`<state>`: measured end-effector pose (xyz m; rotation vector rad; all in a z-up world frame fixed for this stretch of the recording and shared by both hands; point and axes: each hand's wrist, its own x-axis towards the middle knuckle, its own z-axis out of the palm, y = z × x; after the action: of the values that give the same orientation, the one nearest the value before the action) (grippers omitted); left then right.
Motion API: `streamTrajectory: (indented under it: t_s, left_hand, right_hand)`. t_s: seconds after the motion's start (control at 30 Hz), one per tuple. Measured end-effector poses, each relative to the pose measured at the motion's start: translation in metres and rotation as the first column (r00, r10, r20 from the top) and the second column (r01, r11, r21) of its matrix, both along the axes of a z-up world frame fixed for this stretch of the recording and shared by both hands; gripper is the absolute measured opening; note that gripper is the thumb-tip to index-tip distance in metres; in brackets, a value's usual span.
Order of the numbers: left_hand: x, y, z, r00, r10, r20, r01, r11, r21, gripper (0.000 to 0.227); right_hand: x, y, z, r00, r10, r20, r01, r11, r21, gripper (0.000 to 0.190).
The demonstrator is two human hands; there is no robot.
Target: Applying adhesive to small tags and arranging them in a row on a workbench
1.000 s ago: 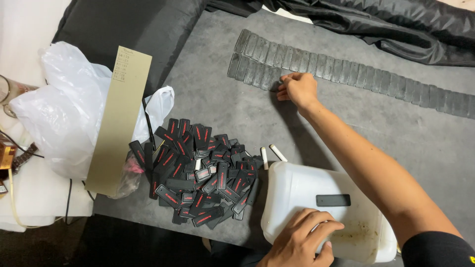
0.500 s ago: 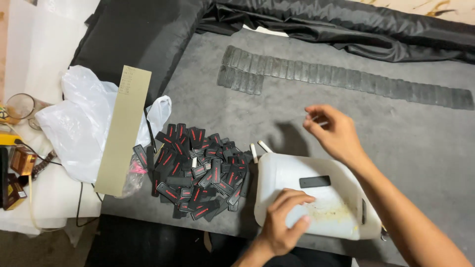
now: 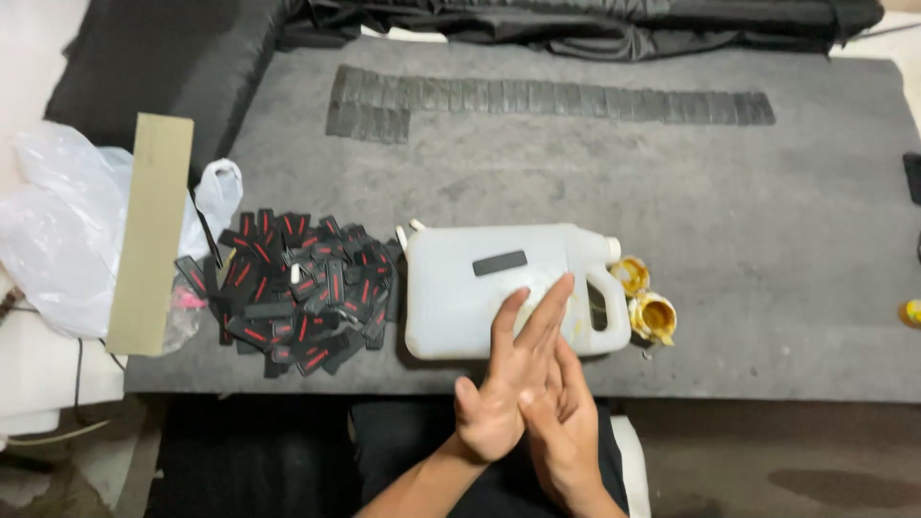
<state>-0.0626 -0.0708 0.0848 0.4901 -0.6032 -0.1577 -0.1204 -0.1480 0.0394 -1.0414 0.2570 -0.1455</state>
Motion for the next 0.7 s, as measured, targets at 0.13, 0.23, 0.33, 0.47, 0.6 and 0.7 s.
streamTrajectory:
  t_s: [0.13, 0.23, 0.33, 0.47, 0.6, 0.7]
  left_hand:
    - [-0.008, -0.023, -0.003, 0.994, -0.035, -0.101, 0.029, 0.998, -0.06, 0.081]
    - [-0.008, -0.027, -0.009, 0.966, -0.107, -0.235, 0.069, 0.983, -0.168, 0.09]
    - [-0.002, -0.026, -0.019, 0.944, -0.157, -0.29, 0.08, 0.962, -0.26, 0.08]
    - [-0.014, -0.038, -0.03, 0.874, -0.251, -0.417, 0.089, 0.924, -0.371, 0.081]
    - [-0.016, -0.041, -0.034, 0.894, -0.191, -0.405, 0.089, 0.962, -0.257, 0.086]
    - [-0.005, -0.029, -0.047, 0.815, -0.307, -0.491, 0.092, 0.906, -0.413, 0.087]
  right_hand:
    - [-0.002, -0.004, 0.019, 0.986, -0.121, -0.111, 0.111, 0.989, -0.093, 0.072]
    - [-0.014, -0.006, 0.017, 0.988, -0.127, -0.083, 0.118, 0.987, -0.109, 0.071]
    - [-0.023, -0.012, 0.011, 0.997, 0.068, -0.023, -0.068, 0.997, 0.031, 0.09]
    - [-0.012, -0.017, 0.006, 0.995, -0.054, -0.078, 0.034, 0.969, -0.244, 0.081]
    - [0.004, -0.023, 0.018, 0.987, -0.011, -0.16, -0.05, 0.927, -0.371, 0.071]
    - [-0.009, -0.031, 0.011, 0.961, 0.272, -0.045, -0.274, 0.96, -0.053, 0.104]
